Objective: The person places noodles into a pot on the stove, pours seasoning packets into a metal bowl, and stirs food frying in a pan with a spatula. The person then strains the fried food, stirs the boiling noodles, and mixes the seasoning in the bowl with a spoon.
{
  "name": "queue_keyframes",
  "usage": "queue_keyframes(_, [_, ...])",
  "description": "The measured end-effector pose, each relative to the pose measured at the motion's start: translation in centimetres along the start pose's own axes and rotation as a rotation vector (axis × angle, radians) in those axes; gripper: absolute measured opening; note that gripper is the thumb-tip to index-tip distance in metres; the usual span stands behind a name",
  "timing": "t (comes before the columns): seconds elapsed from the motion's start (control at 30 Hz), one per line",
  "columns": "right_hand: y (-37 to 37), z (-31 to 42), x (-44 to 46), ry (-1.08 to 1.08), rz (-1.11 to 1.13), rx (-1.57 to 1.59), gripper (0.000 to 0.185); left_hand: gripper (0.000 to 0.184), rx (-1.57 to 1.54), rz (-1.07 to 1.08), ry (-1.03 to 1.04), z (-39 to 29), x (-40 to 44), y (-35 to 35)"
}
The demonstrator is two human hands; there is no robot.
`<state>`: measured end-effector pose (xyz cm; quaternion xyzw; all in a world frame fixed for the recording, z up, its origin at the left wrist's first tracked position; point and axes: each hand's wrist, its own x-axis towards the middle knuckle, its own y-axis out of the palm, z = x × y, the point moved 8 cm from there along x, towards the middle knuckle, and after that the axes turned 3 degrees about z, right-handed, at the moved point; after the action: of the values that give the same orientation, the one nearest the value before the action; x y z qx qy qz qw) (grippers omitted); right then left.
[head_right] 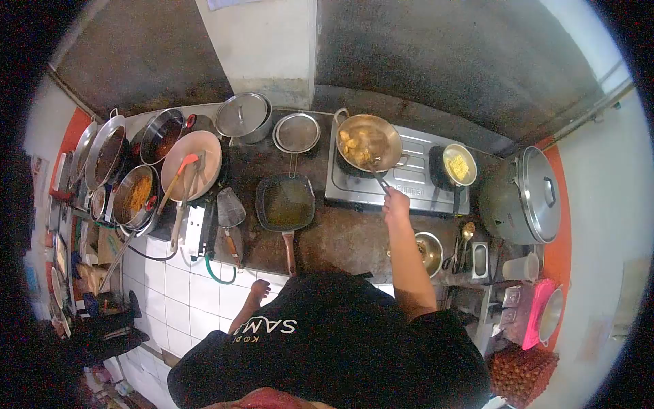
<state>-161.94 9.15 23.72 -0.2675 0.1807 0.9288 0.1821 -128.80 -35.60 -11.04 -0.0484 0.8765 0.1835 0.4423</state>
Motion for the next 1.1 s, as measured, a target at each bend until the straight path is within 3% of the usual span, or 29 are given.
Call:
queue_keyframes(0.17, [0.1, 0.8, -0.8, -0.012, -0.045, -0.008, 0.017, 0.018, 0.035, -0.060, 0.085, -1.9, -1.1, 0.7])
queue_keyframes(0.23, [0.2, 1.4, -1.0, -0.071, -0.054, -0.059, 0.018, 0.018, 0.253, -0.215, -0.117, -2.4, -2.3, 0.9])
queue_keyframes(0.27, [0.2, 1.9, -1.1, -0.129, -0.065, -0.106, 0.020, 0.018, 0.252, -0.214, -0.118, -1.4, -2.1, 0.3])
queue_keyframes(0.3, [0.1, 2.0, -1.1, -0.129, -0.067, -0.107, 0.020, 0.015, 0.157, -0.145, -0.003, -0.3, -1.3, -0.4])
queue_keyframes(0.33, [0.1, 3.0, -1.1, -0.219, -0.098, -0.251, 0.022, 0.013, 0.061, -0.077, 0.112, -0.2, -0.9, -0.5])
queue_keyframes(0.4, [-0.4, 3.3, 0.3, -0.309, -0.128, -0.394, 0.024, 0.012, 0.015, -0.089, 0.015, -0.1, -1.5, -0.1])
queue_keyframes(0.47, [0.2, 5.4, 0.8, -0.684, -0.204, -0.703, 0.024, 0.011, -0.033, -0.103, -0.080, 0.2, -2.4, 0.6])
queue_keyframes(0.6, [1.4, 7.8, -0.8, -0.745, -0.243, -0.885, 0.024, 0.011, 0.034, -0.135, -0.040, -0.6, -2.7, 0.8])
queue_keyframes(0.67, [1.5, 8.7, -1.1, -0.916, -0.248, -0.878, 0.024, 0.011, 0.032, -0.130, -0.053, -0.6, -2.4, 0.9])
queue_keyframes(0.73, [1.1, 8.5, -0.1, -0.872, -0.245, -0.889, 0.024, 0.009, 0.194, -0.212, -0.009, -1.0, -2.2, 0.4])
queue_keyframes(0.9, [-0.6, 7.1, 2.2, -0.861, -0.224, -0.872, 0.023, 0.008, 0.149, -0.218, -0.038, -1.3, -3.1, 0.9])
queue_keyframes(0.97, [-1.7, 4.4, 3.8, -0.453, -0.081, -0.635, 0.020, 0.007, 0.081, -0.178, -0.032, -1.0, -3.1, 1.2])
queue_keyframes(1.1, [-0.2, 4.3, 1.0, -0.383, -0.049, -0.636, 0.018, 0.007, 0.128, -0.170, -0.093, -1.2, -3.5, 1.9])
